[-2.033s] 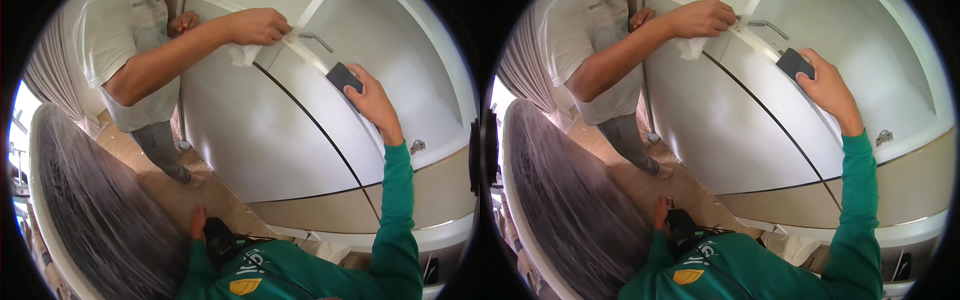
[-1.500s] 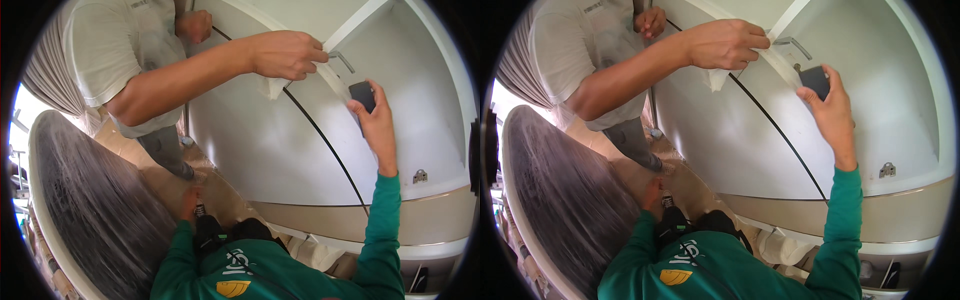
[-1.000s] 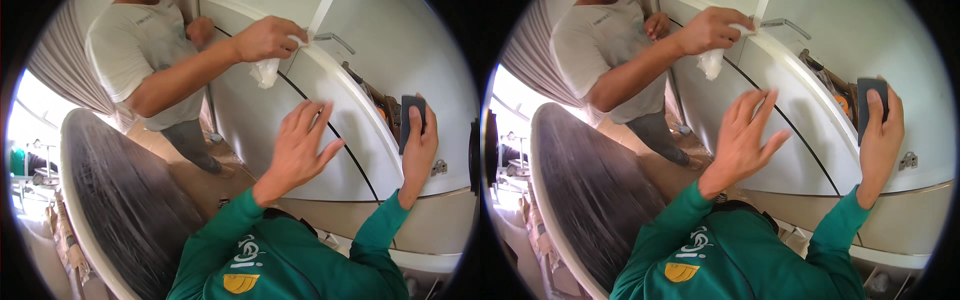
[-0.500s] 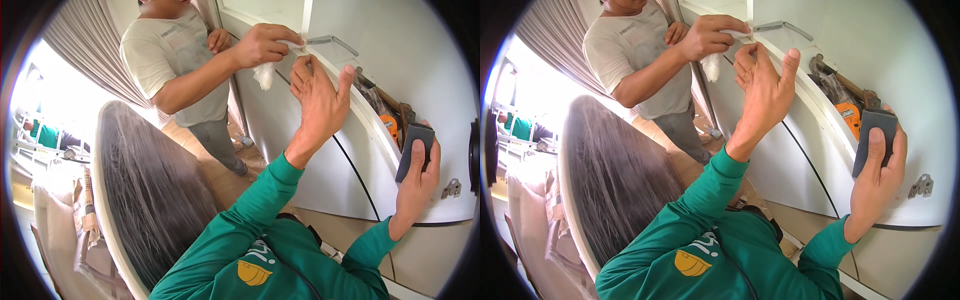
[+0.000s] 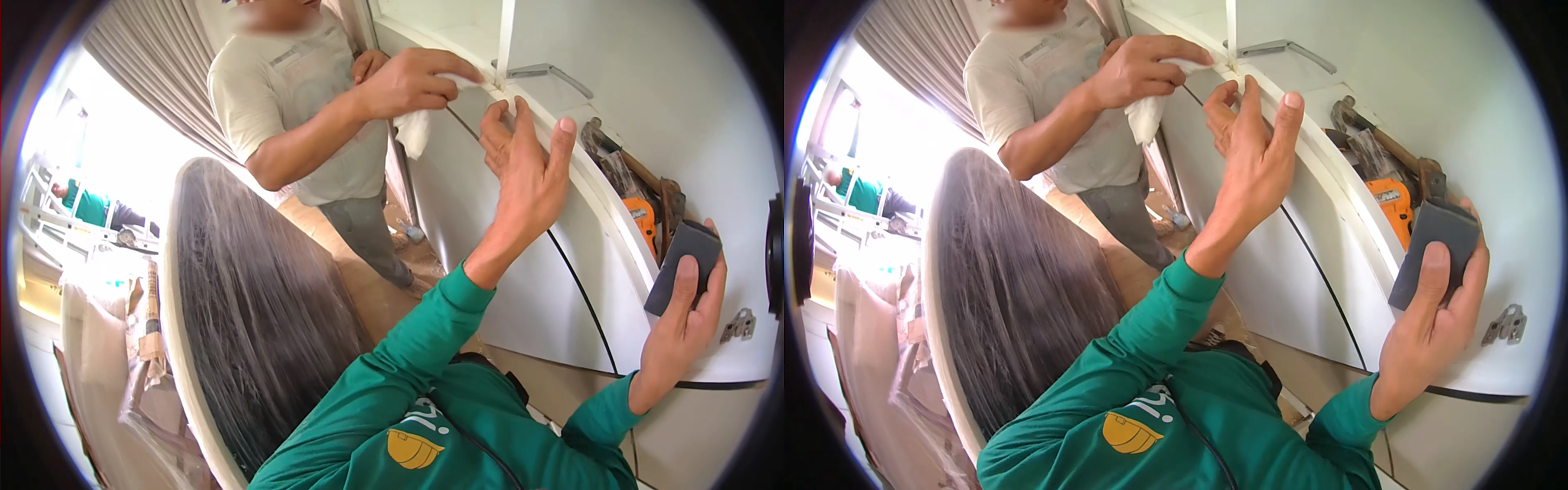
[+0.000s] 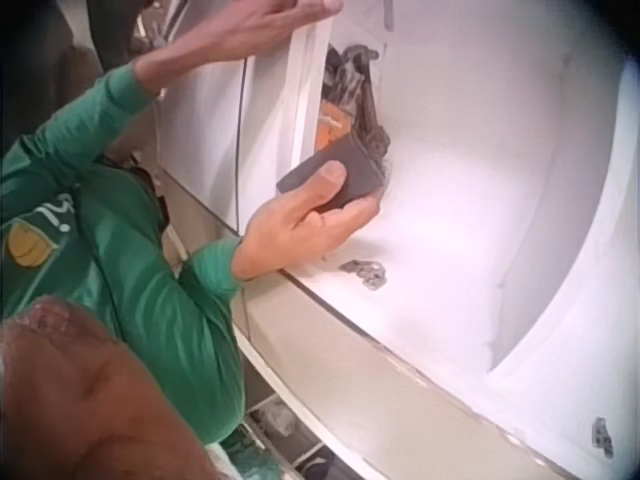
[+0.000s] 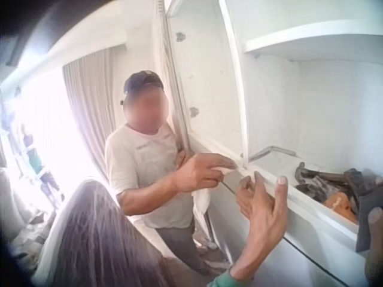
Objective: The person sands the edge of a white cabinet using a piece of sandpaper and a small cutting tool, while another person assists by holding a cloth.
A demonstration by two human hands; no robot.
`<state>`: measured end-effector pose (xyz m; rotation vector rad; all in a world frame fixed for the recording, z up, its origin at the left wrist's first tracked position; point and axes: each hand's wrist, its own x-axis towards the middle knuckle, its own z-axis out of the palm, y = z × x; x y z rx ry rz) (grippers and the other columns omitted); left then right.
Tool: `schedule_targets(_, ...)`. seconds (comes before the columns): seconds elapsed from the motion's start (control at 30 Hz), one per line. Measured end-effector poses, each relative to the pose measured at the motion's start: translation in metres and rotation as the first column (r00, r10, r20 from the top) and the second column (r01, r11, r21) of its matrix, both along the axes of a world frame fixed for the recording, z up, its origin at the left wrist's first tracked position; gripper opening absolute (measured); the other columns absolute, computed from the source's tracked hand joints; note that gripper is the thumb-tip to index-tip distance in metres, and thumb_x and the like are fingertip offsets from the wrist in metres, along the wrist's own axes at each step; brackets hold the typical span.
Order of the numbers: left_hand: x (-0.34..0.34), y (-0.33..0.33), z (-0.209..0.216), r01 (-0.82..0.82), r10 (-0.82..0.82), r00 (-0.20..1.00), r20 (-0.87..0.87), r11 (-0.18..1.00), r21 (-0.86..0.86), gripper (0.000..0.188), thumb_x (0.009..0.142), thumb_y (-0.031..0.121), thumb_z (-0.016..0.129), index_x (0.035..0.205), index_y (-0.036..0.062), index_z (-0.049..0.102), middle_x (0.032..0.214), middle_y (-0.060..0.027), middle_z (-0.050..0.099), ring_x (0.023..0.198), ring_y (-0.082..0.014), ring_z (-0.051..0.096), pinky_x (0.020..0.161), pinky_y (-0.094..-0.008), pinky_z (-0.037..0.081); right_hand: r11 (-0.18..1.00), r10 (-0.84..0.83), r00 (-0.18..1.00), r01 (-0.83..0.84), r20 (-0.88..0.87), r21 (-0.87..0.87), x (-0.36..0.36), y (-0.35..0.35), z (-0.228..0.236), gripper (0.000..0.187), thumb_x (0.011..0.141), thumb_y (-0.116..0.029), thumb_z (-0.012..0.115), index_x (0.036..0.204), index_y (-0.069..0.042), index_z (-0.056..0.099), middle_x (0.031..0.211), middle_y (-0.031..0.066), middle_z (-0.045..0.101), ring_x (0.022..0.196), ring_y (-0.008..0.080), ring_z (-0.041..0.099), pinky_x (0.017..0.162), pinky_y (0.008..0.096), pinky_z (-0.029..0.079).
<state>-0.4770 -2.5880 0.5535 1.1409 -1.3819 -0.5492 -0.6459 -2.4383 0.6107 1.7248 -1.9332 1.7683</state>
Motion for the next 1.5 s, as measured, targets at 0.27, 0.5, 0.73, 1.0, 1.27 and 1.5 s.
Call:
schedule_targets(0.27, 0.007, -0.002, 0.003, 0.031, -0.032, 0.998, 0.056, 0.999, 0.011, 0.09, 0.111, 0.054, 0.057, 0.159, -0.0184, 0.034, 0.165, -0.0407, 0.018, 0.153, -0.0534, 0.021, 0.126, -0.0593, 0.02, 0.947, -0.31, 0.93, 0.283, -0.198, -0.154, -0.001, -0.019, 0.031, 0.043, 0.116, -0.025, 0.055, 0.149, 0.002, 0.06, 0.136, 0.0143, 0.071, 0.122, 0.022, 0.067, 0.11, 0.0338, 0.049)
schedule_targets(0.5, 0.022, -0.001, -0.004, 0.163, -0.161, 0.986, 0.031, 0.986, -0.042, 0.094, 0.11, 0.054, 0.058, 0.16, -0.0201, 0.032, 0.165, -0.0422, 0.015, 0.151, -0.0516, 0.022, 0.125, -0.0587, 0.019, 0.949, -0.244, 0.837, 0.31, -0.491, 0.057, -0.009, -0.051, 0.077, 0.03, 0.107, -0.01, 0.054, 0.133, -0.003, 0.067, 0.127, 0.0183, 0.071, 0.114, 0.0419, 0.067, 0.103, 0.0457, 0.052)
schedule_targets(0.73, 0.036, 0.014, 0.002, 0.329, -0.203, 0.903, 0.38, 0.894, -0.304, 0.061, 0.11, 0.039, 0.064, 0.151, -0.0052, 0.054, 0.158, -0.0317, 0.039, 0.152, -0.0488, 0.033, 0.122, -0.0614, 0.029, 0.625, -0.09, 0.675, 0.611, -0.732, 0.486, -0.033, -0.087, 0.087, 0.035, 0.102, -0.006, 0.057, 0.134, -0.011, 0.07, 0.135, 0.0133, 0.069, 0.133, 0.0352, 0.06, 0.11, 0.0557, 0.046)
schedule_targets(1.0, 0.016, 0.008, 0.006, 0.716, -0.453, 0.68, 0.577, 0.579, -0.39, 0.049, 0.101, 0.026, 0.074, 0.143, 0.0018, 0.063, 0.144, -0.0165, 0.06, 0.146, -0.0407, 0.05, 0.125, -0.0583, 0.036, 0.686, -0.171, 0.624, 0.631, -0.762, 0.363, -0.049, -0.081, 0.059, 0.028, 0.094, -0.002, 0.06, 0.12, -0.004, 0.071, 0.118, 0.0195, 0.075, 0.117, 0.0416, 0.069, 0.098, 0.0549, 0.055)
schedule_targets(1.27, -0.025, 0.015, 0.009, 0.658, -0.346, 0.74, 0.576, 0.549, -0.515, 0.035, 0.1, 0.035, 0.071, 0.123, 0.0096, 0.075, 0.118, -0.0072, 0.07, 0.115, -0.0271, 0.066, 0.111, -0.0486, 0.044, 0.777, -0.29, 0.664, 0.584, -0.689, 0.236, -0.085, -0.095, 0.078, 0.021, 0.094, -0.008, 0.067, 0.113, 0.001, 0.07, 0.113, 0.0227, 0.075, 0.112, 0.0452, 0.07, 0.096, 0.0553, 0.057)
schedule_targets(1.5, -0.039, 0.009, -0.013, 0.47, -0.204, 0.877, 0.435, 0.551, -0.689, 0.03, 0.096, 0.038, 0.066, 0.107, 0.0139, 0.08, 0.102, -0.0032, 0.071, 0.097, -0.0232, 0.069, 0.1, -0.0426, 0.045, 0.694, -0.133, 0.671, 0.588, -0.729, 0.415, -0.105, -0.132, 0.045, 0.029, 0.102, -0.018, 0.054, 0.105, 0.005, 0.071, 0.105, 0.0304, 0.074, 0.107, 0.0513, 0.068, 0.097, 0.057, 0.053)
